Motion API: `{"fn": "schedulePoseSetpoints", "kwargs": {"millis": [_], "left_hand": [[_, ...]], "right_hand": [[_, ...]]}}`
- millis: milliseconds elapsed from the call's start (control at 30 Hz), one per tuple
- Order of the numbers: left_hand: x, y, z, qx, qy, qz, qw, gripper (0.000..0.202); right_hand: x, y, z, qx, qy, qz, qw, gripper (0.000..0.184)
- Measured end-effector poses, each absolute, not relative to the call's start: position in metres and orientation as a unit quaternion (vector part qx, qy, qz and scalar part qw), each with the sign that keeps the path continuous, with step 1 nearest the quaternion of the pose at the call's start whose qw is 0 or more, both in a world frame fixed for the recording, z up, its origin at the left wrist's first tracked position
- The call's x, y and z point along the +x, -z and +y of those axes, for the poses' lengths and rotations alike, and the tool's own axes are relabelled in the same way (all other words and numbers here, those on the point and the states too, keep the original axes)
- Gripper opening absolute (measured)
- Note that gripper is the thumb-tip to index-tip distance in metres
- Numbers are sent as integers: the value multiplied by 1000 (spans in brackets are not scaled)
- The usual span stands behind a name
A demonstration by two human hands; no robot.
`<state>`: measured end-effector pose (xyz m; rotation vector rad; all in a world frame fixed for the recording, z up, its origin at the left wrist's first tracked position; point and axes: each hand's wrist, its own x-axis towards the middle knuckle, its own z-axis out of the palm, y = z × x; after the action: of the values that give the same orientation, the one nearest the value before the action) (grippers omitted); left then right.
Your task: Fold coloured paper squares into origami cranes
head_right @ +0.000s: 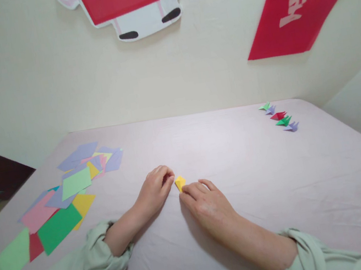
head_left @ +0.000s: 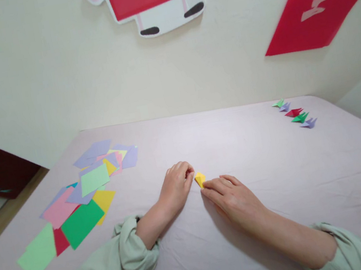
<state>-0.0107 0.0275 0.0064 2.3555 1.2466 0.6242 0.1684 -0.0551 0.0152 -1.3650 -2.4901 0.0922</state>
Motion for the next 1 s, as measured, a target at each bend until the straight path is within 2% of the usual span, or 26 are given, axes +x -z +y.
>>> {"fn": "schedulePoseSetpoints", "kwargs": {"millis": [100,267,467,1000], "left_hand": [[-19,-12,12,848,-235,438,184,11],[-27,-12,-14,900,-189,358,159,25],[-27,-4,-13,917,-144,350,125,35],[-31,-4,-11,905,-157,358,168,51]], "right_hand": [[169,-13,-55,-472,-34,-868,151,22],[169,-8,-54,-472,-24,-866,162,23],[169,-8,-55,-468,-12,-869,161,25],[169,-9,-55,-478,-24,-866,148,22]]}}
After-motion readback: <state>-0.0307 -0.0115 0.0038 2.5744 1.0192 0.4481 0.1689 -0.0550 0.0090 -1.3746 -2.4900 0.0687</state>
